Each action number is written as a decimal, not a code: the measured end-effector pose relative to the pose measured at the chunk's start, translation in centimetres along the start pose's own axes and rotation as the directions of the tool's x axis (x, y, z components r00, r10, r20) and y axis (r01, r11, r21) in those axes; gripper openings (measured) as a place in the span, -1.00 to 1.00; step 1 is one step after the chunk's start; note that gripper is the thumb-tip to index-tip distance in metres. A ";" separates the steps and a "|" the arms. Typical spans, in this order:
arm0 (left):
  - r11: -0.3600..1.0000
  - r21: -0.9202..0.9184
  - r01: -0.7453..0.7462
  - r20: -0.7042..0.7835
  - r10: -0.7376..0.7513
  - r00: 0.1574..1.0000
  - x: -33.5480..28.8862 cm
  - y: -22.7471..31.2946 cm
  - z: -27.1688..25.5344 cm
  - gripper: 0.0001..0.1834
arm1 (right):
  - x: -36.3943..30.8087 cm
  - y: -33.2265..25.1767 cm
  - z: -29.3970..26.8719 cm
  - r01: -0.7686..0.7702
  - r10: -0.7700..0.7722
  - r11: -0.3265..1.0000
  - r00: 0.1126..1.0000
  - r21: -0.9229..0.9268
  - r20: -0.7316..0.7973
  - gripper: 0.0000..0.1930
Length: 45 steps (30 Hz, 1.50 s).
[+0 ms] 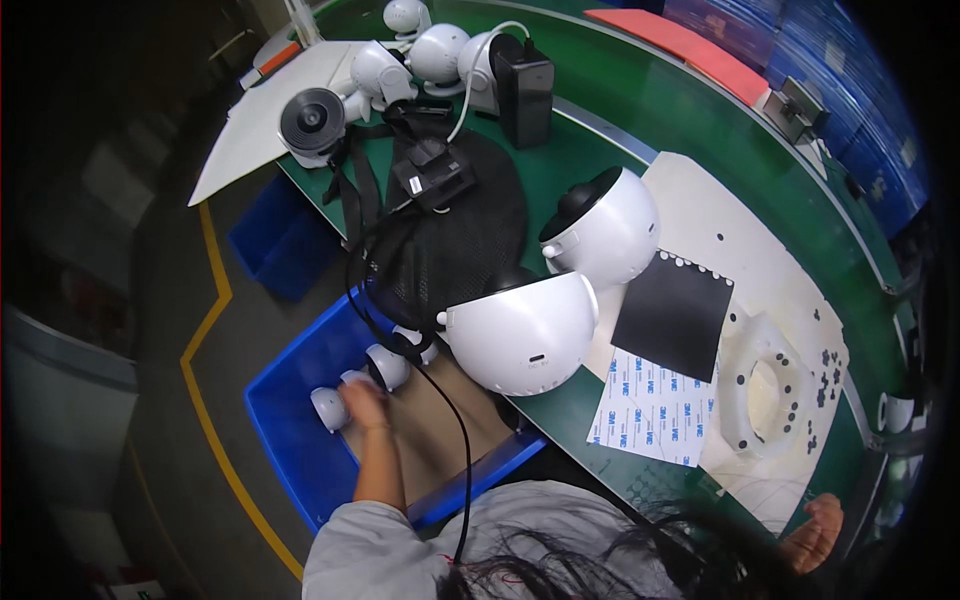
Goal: The person assembles white dome security cameras by hand at a green workbench. They repeatedly pick up a camera body, place it on a white fixture, and attach small black circular components into the holes around the central lens area. After completing each unit, they place it into a blue bin and retrieve the next camera from the bin to continue the process.
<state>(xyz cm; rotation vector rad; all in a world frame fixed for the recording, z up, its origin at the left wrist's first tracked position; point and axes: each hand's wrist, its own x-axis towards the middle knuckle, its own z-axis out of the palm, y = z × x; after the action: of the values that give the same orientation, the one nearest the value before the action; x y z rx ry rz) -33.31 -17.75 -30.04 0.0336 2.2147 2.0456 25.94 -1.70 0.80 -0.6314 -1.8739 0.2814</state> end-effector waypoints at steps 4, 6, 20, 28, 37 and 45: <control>0.599 0.692 0.404 0.395 -0.782 0.482 -10.2 -8.5 5.1 -0.31 | 0.9 -0.9 0.8 -0.023 0.028 0.992 0.999 -0.122 0.043 -0.72; 0.639 0.608 0.471 0.419 -0.762 0.493 -12.8 -10.6 9.6 -0.29 | 1.0 -1.2 -0.6 0.006 0.013 0.989 0.991 -0.150 0.129 -0.70; 0.719 0.423 0.551 0.520 -0.691 0.502 -6.9 1.0 -2.3 -0.15 | 5.0 -4.9 2.3 -0.053 0.085 0.984 0.979 -0.173 0.186 -0.90; 0.844 -0.117 0.524 0.979 0.009 0.205 -12.8 27.0 -3.7 -0.06 | 10.3 -3.8 10.6 -0.078 -0.203 0.887 0.819 0.456 0.536 -0.38; 0.921 -0.201 0.334 0.837 0.339 -0.430 -27.6 33.6 14.7 0.12 | 8.3 -3.3 8.4 -0.628 0.317 0.345 0.778 0.698 0.543 -0.01; 0.181 -0.085 -0.980 0.863 0.505 0.018 -27.2 30.5 25.9 -0.43 | 9.5 2.9 3.4 -0.121 0.186 0.949 0.961 -0.292 0.206 -0.29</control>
<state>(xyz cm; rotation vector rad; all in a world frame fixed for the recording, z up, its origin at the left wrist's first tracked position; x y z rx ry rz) -5.65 7.67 0.40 2.3337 2.0841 0.8406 21.08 6.27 5.67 -0.9748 -2.1116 0.2009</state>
